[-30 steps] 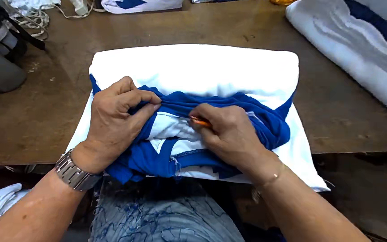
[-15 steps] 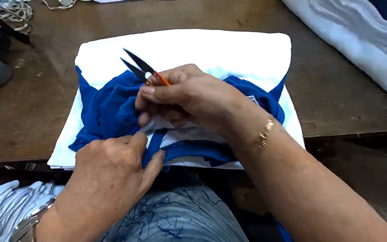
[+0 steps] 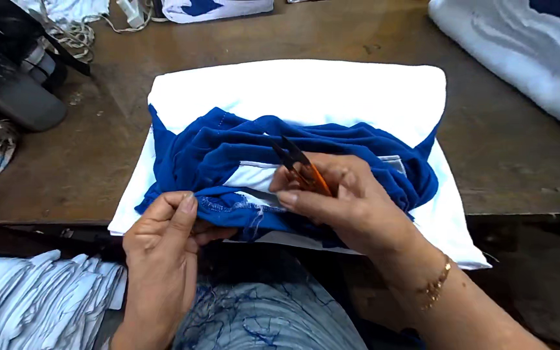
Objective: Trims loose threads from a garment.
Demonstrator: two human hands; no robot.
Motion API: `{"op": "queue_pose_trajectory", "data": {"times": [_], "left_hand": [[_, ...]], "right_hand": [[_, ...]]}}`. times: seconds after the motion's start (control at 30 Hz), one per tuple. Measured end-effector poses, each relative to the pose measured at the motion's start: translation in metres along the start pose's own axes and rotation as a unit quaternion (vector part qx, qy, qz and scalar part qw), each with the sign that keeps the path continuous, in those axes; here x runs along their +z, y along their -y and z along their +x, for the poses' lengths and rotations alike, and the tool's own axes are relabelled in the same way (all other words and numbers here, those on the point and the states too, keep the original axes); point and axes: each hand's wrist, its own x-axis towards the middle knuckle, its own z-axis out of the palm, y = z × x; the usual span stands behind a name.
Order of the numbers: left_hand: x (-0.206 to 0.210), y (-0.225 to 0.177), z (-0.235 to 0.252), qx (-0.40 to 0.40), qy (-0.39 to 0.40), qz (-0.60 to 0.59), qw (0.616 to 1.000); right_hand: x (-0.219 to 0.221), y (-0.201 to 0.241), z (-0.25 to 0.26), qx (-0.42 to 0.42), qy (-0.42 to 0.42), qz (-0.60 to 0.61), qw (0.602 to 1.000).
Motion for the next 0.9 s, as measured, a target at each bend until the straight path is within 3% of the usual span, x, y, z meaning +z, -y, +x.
{"op": "queue_pose_trajectory", "data": {"times": [0.07, 0.17, 0.43, 0.63, 0.73, 0.9], "left_hand": [[0.003, 0.004, -0.004, -0.066, -0.014, -0.128, 0.990], [0.002, 0.007, -0.004, -0.104, -0.009, -0.193, 0.976], [-0.004, 0.012, -0.011, 0.032, 0.059, -0.057, 0.996], [-0.002, 0.016, -0.014, 0.022, 0.066, -0.071, 0.995], [0.007, 0.019, -0.015, 0.033, 0.009, -0.021, 0.999], [0.011, 0.019, -0.016, 0.020, 0.008, -0.045, 0.999]], "right_hand": [[0.004, -0.003, -0.012, -0.015, 0.001, -0.029, 0.999], [0.012, -0.003, -0.020, -0.022, 0.010, -0.049, 0.998], [0.042, 0.004, -0.029, -0.119, -0.115, -0.197, 0.966], [0.051, -0.005, -0.035, -0.189, -0.110, -0.276, 0.936], [0.061, -0.003, -0.045, -0.190, -0.094, -0.338, 0.917], [0.063, -0.009, -0.058, -0.176, -0.096, -0.364, 0.910]]}}
